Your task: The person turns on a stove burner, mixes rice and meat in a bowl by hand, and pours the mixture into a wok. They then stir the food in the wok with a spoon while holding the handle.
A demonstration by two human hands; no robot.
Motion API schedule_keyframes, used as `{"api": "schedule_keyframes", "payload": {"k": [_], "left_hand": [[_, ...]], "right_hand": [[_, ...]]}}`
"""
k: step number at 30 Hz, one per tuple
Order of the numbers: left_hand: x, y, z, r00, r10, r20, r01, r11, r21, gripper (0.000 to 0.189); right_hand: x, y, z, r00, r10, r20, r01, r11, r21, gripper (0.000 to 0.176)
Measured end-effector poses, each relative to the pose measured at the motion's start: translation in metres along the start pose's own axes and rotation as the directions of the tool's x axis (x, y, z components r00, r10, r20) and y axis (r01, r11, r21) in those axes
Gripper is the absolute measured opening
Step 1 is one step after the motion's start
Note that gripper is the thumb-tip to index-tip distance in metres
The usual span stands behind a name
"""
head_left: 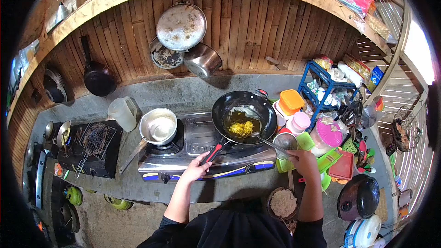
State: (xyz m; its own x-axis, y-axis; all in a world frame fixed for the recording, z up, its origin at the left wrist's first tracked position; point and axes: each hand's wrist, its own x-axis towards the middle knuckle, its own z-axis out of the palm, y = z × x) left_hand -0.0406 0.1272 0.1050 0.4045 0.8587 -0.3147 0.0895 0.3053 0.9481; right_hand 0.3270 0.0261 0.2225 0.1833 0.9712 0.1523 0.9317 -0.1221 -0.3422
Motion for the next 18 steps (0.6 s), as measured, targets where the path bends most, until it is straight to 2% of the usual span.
{"api": "schedule_keyframes", "payload": {"k": [3,5,10,15,18], "left_hand": [[-0.002,0.003,0.002,1.0,0.009,-0.011,-0.009,1.0,0.016,0.05],[-0.002,0.004,0.002,1.0,0.006,-0.016,-0.006,1.0,0.011,0.05],[-0.003,0.005,0.001,1.0,-0.01,-0.015,0.01,1.0,0.004,0.051],[0.0,0.0,0.001,1.0,0.015,-0.013,-0.014,1.0,0.02,0.051],[-0.002,0.004,0.002,1.0,0.006,-0.015,-0.006,1.0,0.012,0.051]], "right_hand": [[0.011,0.001,0.03,1.0,0.009,0.009,-0.01,0.996,0.087,0.025],[0.019,0.005,0.053,0.991,-0.084,-0.107,0.097,0.987,0.125,0.026],[0.032,-0.006,0.076,0.993,-0.04,-0.115,0.059,0.983,0.171,0.028],[0.033,-0.01,0.072,0.987,-0.051,-0.15,0.081,0.978,0.195,0.027],[0.027,-0.008,0.059,0.987,-0.112,-0.118,0.128,0.983,0.132,0.027]]}}
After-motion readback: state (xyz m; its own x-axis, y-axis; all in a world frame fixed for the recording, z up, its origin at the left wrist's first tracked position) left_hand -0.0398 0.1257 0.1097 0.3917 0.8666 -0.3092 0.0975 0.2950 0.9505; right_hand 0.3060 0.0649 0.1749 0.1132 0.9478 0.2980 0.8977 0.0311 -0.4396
